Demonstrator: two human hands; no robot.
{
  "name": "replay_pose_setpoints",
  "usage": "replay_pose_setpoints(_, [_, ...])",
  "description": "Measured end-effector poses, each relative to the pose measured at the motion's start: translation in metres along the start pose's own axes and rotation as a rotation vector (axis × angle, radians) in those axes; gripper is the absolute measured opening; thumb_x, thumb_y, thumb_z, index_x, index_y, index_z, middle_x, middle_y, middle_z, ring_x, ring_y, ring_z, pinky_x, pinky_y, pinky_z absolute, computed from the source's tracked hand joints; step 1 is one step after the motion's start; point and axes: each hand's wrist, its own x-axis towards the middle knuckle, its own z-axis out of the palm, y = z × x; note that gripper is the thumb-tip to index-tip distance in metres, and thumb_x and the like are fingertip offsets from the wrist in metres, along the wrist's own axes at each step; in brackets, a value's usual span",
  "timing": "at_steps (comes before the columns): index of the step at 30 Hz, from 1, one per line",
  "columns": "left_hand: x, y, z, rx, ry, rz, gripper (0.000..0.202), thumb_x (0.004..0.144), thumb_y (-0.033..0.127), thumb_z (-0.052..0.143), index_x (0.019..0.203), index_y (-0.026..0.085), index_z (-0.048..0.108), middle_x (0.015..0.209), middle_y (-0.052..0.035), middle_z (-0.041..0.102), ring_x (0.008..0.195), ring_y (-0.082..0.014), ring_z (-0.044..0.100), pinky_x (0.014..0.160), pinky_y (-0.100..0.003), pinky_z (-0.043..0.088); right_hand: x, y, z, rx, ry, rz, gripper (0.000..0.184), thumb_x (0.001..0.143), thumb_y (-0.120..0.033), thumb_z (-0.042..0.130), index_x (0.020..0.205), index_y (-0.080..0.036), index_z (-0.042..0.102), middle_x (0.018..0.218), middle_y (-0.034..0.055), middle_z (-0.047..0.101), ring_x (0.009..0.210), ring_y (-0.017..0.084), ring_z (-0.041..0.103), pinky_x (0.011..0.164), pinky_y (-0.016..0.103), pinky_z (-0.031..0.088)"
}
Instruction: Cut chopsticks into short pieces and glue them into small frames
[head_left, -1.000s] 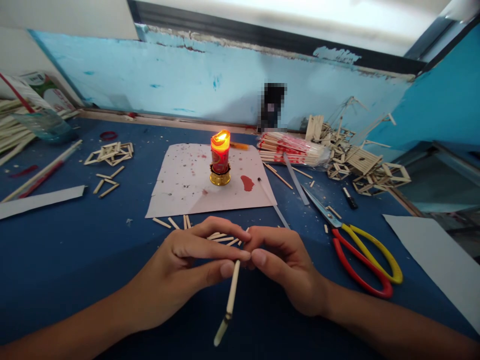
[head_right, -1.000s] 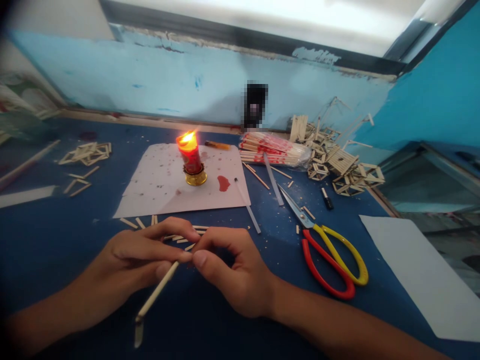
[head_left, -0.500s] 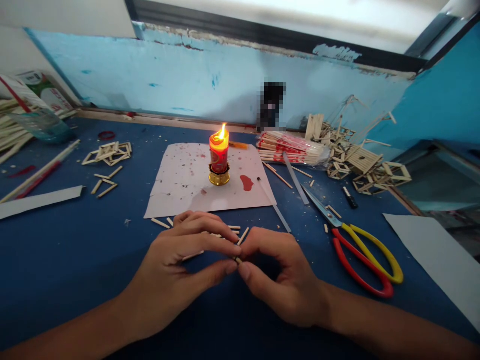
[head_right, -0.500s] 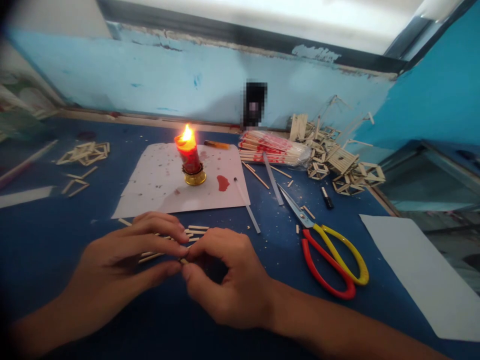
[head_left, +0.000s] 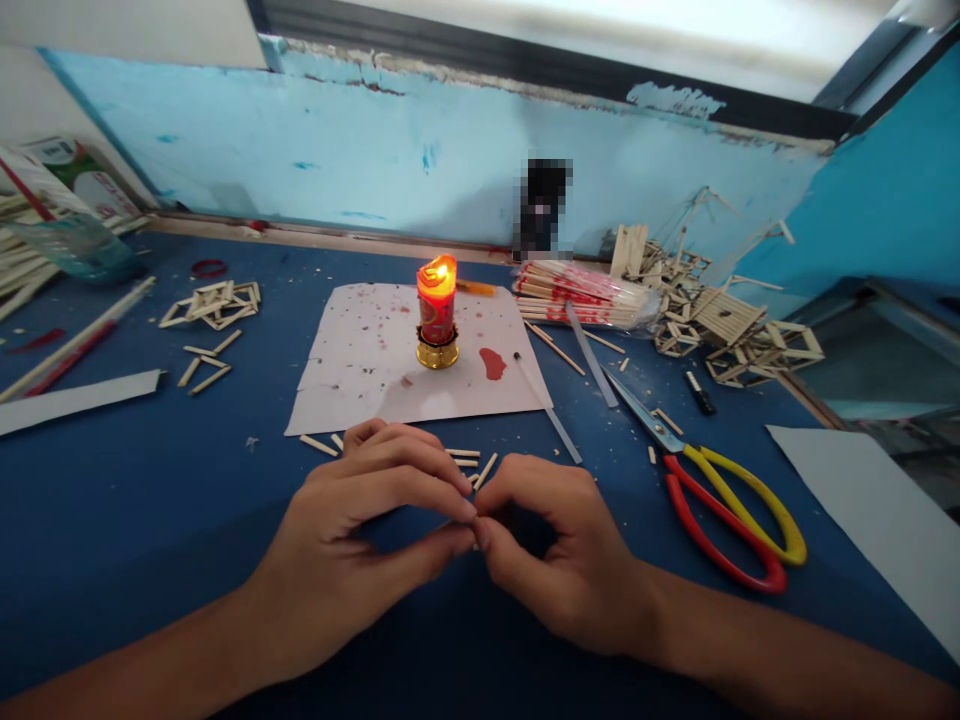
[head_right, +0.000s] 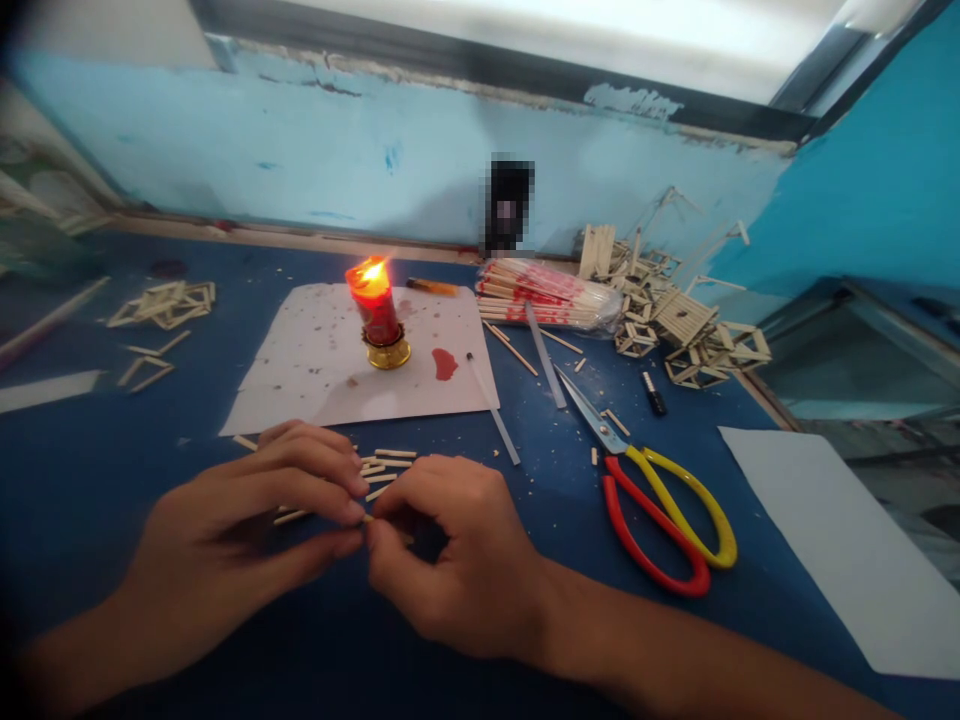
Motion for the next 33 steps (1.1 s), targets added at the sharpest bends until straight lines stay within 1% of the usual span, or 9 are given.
replay_pose_setpoints(3, [0.000,-0.001,0.000,0.019,-0.001,0.017,0.016,0.090,0.013,0.077,0.091,0.028,0.072,0.092,0.0071,0.074,0.095,-0.0144,0.069,0.095,-0.034,0.044,0.000,-0.001,0.000,-0.010,-0.004,0.011,0.011,0.088,-0.014,0.065,0.079,-0.013,0.070,0.068,-0.0003,0.064,0.061,0.008,0.055,0.061,0.022,0.042])
replay_pose_setpoints(5, [0.001,-0.002,-0.002,0.078,0.001,0.054,0.015,0.092,0.013,0.075,0.092,0.028,0.072,0.093,0.0063,0.075,0.097,-0.0155,0.069,0.095,-0.036,0.043,0.000,-0.001,0.000,-0.012,-0.009,0.024,0.012,0.090,-0.015,0.064,0.079,-0.013,0.070,0.068,-0.0008,0.063,0.061,0.008,0.055,0.060,0.022,0.042])
replay_pose_setpoints(10, [-0.001,-0.005,-0.008,0.376,0.015,0.220,0.016,0.093,0.014,0.074,0.101,0.027,0.072,0.096,0.0025,0.078,0.096,-0.0215,0.070,0.094,-0.044,0.035,0.000,-0.002,0.001,-0.002,0.014,0.069,0.011,0.090,-0.016,0.066,0.080,-0.015,0.069,0.068,-0.0027,0.062,0.060,0.007,0.053,0.059,0.020,0.042])
replay_pose_setpoints(12, [-0.003,-0.005,-0.008,0.444,0.021,0.255,0.018,0.094,0.011,0.071,0.103,0.026,0.072,0.097,0.0012,0.078,0.093,-0.0219,0.070,0.093,-0.045,0.033,-0.001,-0.003,0.002,0.001,0.025,0.085,0.010,0.090,-0.016,0.067,0.081,-0.015,0.070,0.068,-0.0033,0.061,0.060,0.007,0.053,0.058,0.020,0.041])
replay_pose_setpoints(17, [-0.006,-0.004,-0.002,0.505,0.074,0.237,0.016,0.097,0.008,0.067,0.103,0.023,0.070,0.097,-0.0010,0.078,0.089,-0.0200,0.069,0.089,-0.044,0.033,-0.001,-0.005,0.004,-0.006,0.058,0.114,0.011,0.090,-0.017,0.066,0.080,-0.015,0.071,0.066,-0.0042,0.060,0.058,0.007,0.052,0.055,0.020,0.040])
replay_pose_setpoints(23, [-0.005,-0.001,0.001,0.587,0.120,0.298,0.010,0.097,0.010,0.069,0.102,0.019,0.068,0.095,-0.0017,0.077,0.084,-0.0175,0.068,0.080,-0.038,0.037,-0.002,-0.004,0.008,-0.058,0.100,0.156,0.014,0.093,-0.020,0.065,0.082,-0.017,0.072,0.068,-0.0038,0.062,0.059,0.008,0.053,0.057,0.021,0.041])
replay_pose_setpoints(28, [-0.008,0.008,0.003,0.582,0.073,0.254,0.009,0.100,0.014,0.065,0.102,0.022,0.065,0.092,0.0003,0.079,0.080,-0.0176,0.067,0.079,-0.038,0.038,-0.001,-0.003,0.009,-0.070,0.131,0.176,0.014,0.091,-0.021,0.065,0.079,-0.017,0.070,0.068,-0.0034,0.064,0.059,0.009,0.054,0.057,0.022,0.042])
replay_pose_setpoints(31, [-0.011,0.013,-0.003,0.540,-0.007,0.320,0.007,0.101,0.016,0.063,0.102,0.022,0.065,0.090,0.0013,0.079,0.079,-0.0167,0.068,0.079,-0.037,0.039,0.001,-0.003,0.007,-0.058,0.155,0.218,0.014,0.091,-0.021,0.065,0.078,-0.017,0.069,0.067,-0.0034,0.064,0.059,0.010,0.054,0.057,0.023,0.042])
replay_pose_setpoints(33, [-0.013,0.016,-0.008,0.486,-0.091,0.386,0.010,0.101,0.013,0.062,0.105,0.021,0.065,0.090,0.0019,0.079,0.079,-0.0152,0.070,0.079,-0.035,0.041,0.003,-0.003,0.006,-0.045,0.174,0.232,0.014,0.091,-0.021,0.064,0.078,-0.018,0.069,0.067,-0.0036,0.064,0.060,0.010,0.054,0.057,0.023,0.043])
